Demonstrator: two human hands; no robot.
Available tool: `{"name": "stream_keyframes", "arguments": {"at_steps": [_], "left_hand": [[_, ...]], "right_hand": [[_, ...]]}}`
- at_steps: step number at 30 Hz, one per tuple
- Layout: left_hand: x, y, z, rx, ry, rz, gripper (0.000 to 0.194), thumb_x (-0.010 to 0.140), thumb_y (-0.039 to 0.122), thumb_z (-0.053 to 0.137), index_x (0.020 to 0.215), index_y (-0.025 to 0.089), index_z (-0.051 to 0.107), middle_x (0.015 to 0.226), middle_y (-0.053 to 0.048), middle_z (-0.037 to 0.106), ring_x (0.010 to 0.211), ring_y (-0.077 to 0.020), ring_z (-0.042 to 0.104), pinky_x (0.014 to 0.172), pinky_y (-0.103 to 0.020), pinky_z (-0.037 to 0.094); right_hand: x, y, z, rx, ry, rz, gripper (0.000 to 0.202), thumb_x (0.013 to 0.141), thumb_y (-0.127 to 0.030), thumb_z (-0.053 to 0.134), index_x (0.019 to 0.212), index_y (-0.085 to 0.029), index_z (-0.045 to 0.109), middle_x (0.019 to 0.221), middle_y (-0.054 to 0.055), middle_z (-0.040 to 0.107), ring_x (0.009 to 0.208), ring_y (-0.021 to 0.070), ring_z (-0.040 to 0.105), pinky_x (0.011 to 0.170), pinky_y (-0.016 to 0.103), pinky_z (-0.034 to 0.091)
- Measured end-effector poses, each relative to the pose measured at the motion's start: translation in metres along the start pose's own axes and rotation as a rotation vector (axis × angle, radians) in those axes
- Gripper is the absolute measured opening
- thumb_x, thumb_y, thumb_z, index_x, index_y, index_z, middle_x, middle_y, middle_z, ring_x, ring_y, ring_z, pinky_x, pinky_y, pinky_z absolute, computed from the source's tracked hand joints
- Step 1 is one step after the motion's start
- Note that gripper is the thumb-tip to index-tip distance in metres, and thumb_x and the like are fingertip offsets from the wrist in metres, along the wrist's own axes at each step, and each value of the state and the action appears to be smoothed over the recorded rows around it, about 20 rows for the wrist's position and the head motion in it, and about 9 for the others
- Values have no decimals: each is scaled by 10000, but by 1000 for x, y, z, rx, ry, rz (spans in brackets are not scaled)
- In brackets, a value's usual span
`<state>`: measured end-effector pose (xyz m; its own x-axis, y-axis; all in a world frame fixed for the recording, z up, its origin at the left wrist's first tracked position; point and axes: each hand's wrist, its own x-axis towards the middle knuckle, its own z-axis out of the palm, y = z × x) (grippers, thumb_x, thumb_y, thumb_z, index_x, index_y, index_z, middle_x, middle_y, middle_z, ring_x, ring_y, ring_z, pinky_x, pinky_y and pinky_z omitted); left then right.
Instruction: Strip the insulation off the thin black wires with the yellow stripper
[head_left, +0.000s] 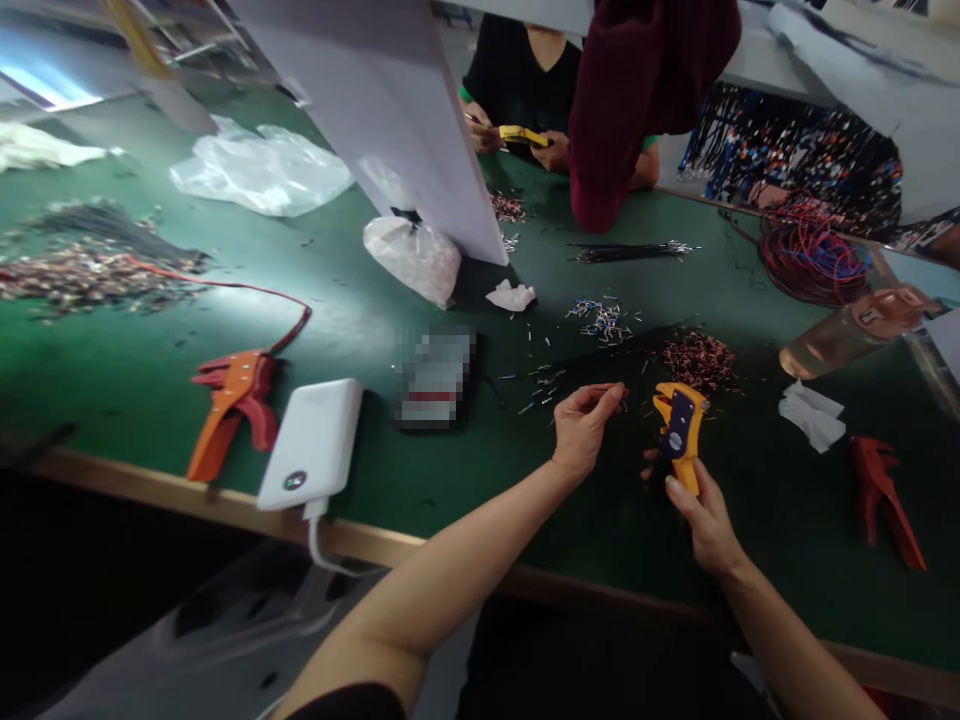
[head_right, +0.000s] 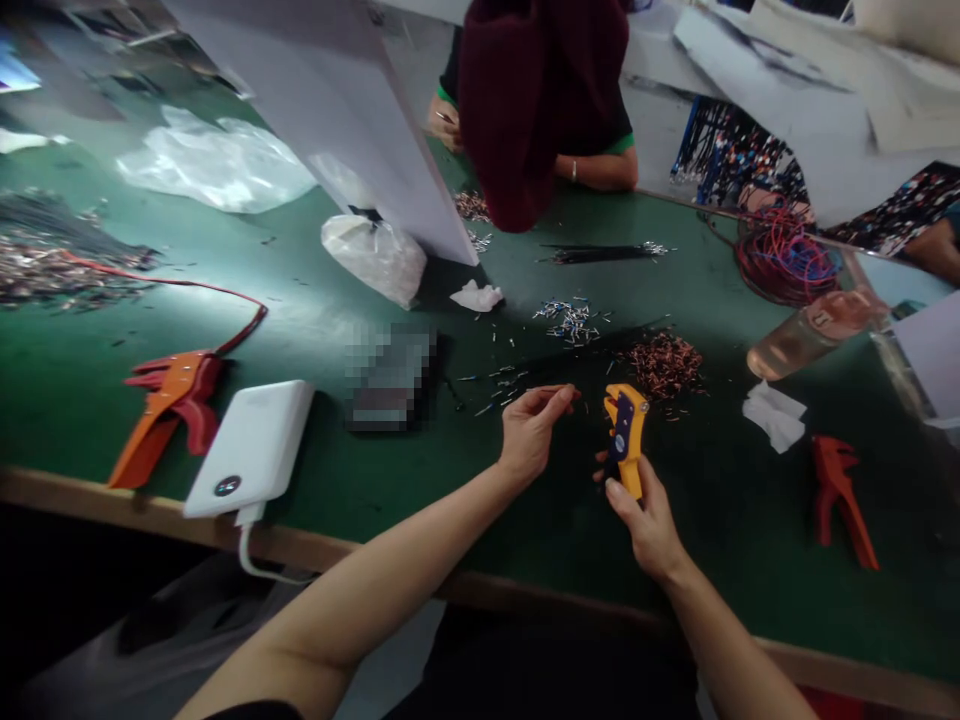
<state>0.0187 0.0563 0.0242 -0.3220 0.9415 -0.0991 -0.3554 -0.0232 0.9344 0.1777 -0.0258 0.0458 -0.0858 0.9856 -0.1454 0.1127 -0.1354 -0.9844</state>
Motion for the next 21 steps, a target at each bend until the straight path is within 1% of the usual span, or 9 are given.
{"name": "stream_keyframes", "arguments": {"at_steps": [4, 8, 12, 15, 19, 21], "left_hand": [[-3, 1, 0, 24, 15, 15, 257, 642, 411, 837, 722, 176, 767, 662, -24, 734, 586, -125, 622, 605, -260, 511], [-3, 2, -1, 21, 43, 34, 247, 650, 406, 832, 747, 185, 777, 700, -32, 755, 583, -121, 629, 605, -255, 520], [-5, 3, 0, 12, 27, 43, 250, 659, 418, 826, 742, 188, 776, 708, -36, 759, 592, -125, 640, 613, -256, 530], [-7, 4, 0, 27, 12, 44, 242, 669, 412, 824, 744, 187, 776, 682, -29, 750, 592, -124, 641, 612, -252, 529], [-7, 4, 0, 42, 35, 46, 246, 670, 403, 827, 757, 179, 775, 683, -30, 747, 579, -120, 632, 602, -251, 525], [-8, 3, 0, 39, 30, 36, 249, 670, 407, 828, 752, 178, 773, 680, -30, 746, 574, -118, 631, 594, -247, 525]], "right_hand": [[0, -1, 4, 14, 21, 10, 431, 829, -557, 647, 1063, -196, 666, 928, 94, 749, 813, 245, 707, 705, 331, 567], [-3, -3, 1, -10, -25, 35, 439, 841, -568, 624, 1072, -196, 663, 924, 93, 747, 823, 249, 706, 722, 337, 572], [-4, -5, -1, -1, -62, 46, 426, 838, -542, 644, 1081, -193, 661, 925, 88, 741, 812, 240, 699, 713, 327, 572], [-2, -6, -1, 13, -30, 40, 401, 832, -515, 663, 1076, -197, 659, 946, 92, 741, 833, 245, 701, 732, 336, 578], [2, -4, -3, 93, 55, 23, 374, 846, -501, 644, 1081, -210, 645, 1074, 109, 718, 899, 266, 705, 780, 381, 596], [4, -1, -3, 123, 63, 10, 356, 857, -489, 636, 1086, -216, 646, 1070, 103, 713, 908, 266, 702, 790, 390, 596]]}}
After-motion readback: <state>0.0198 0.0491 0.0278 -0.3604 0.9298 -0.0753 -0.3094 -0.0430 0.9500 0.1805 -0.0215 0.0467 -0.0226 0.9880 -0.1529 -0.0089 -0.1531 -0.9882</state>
